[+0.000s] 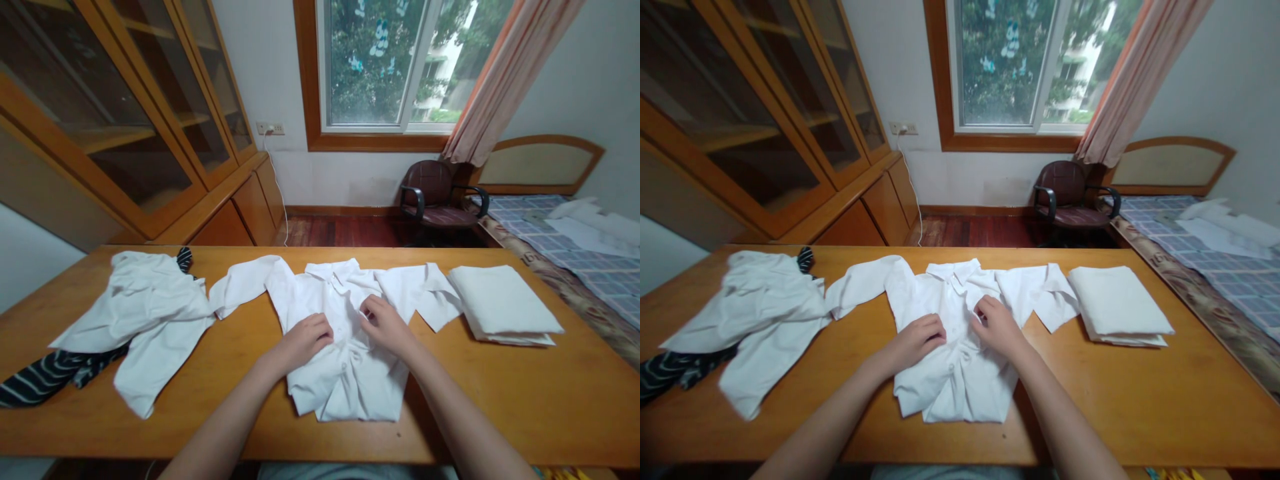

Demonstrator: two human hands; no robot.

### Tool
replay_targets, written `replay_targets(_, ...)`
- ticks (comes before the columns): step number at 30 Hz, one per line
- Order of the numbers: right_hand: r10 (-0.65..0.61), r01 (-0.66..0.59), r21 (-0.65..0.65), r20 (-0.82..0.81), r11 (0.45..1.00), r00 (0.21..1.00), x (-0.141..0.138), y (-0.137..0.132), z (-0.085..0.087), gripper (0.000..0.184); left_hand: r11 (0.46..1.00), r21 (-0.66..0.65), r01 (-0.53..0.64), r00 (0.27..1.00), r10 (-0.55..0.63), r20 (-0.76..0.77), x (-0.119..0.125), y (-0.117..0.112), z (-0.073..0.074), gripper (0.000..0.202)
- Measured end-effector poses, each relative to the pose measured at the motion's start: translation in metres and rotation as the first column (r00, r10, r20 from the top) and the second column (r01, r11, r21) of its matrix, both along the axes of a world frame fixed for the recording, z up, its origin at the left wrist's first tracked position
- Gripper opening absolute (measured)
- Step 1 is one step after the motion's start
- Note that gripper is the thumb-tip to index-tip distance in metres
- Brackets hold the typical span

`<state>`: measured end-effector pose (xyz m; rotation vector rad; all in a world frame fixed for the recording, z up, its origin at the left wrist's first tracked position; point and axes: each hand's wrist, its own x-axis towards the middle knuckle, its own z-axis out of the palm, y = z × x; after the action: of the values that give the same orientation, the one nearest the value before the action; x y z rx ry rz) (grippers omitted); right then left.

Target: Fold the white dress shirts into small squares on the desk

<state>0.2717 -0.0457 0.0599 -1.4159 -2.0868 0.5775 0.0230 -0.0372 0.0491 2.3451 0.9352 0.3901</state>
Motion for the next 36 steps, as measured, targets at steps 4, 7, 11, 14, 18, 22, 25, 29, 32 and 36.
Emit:
replay_targets(4,0.200,-0.201,-0.027,-0.013,0.979,0.980,0.006,-0.009,0.010,0.015,0.993,-0.103,-0.060,0.986,0.075,0.146,-0.007,-0.001,0.000,0.018)
replay_targets(7,0.292,-0.274,-0.126,0.150,0.953,0.945,0.006,-0.011,0.010,0.009,0.971,-0.194,-0.138,0.988,0.148,0.036,-0.007,0.000,0.004,0.026)
replay_targets(11,0.244,-0.206,-0.159,0.284,0.966,0.927,0.000,-0.008,0.005,0.016,0.953,-0.196,-0.230,0.968,0.203,-0.146,0.002,0.005,0.013,0.032)
replay_targets(14,0.084,-0.048,-0.114,0.341,0.992,0.936,-0.009,0.000,0.003,0.026,0.966,-0.006,-0.257,0.944,0.250,-0.214,0.013,0.014,0.019,0.027)
replay_targets(18,-0.038,0.058,-0.046,0.366,0.997,0.930,-0.025,0.013,-0.002,0.018,0.948,0.173,-0.266,0.946,0.291,-0.140,0.026,0.034,0.017,0.019)
replay_targets(22,-0.068,0.074,-0.003,0.372,0.997,0.926,-0.037,0.019,-0.009,0.011,0.936,0.171,-0.309,0.922,0.339,-0.187,0.029,0.051,0.003,0.013)
replay_targets(25,-0.094,0.095,0.018,0.391,0.995,0.916,-0.042,0.018,-0.015,0.019,0.930,0.139,-0.341,0.904,0.365,-0.223,0.024,0.054,-0.011,0.011)
replay_targets(29,-0.129,0.120,0.049,0.413,0.992,0.901,-0.046,0.015,-0.021,0.021,0.927,0.129,-0.352,0.909,0.371,-0.191,0.017,0.052,-0.023,0.013)
replay_targets(32,-0.142,0.129,0.061,0.439,0.990,0.887,-0.049,0.015,-0.023,0.017,0.932,0.160,-0.326,0.913,0.354,-0.201,0.016,0.051,-0.023,0.012)
replay_targets(36,-0.154,0.127,0.088,0.475,0.988,0.866,-0.051,0.015,-0.026,0.012,0.939,0.186,-0.290,0.897,0.335,-0.289,0.021,0.049,-0.015,0.012)
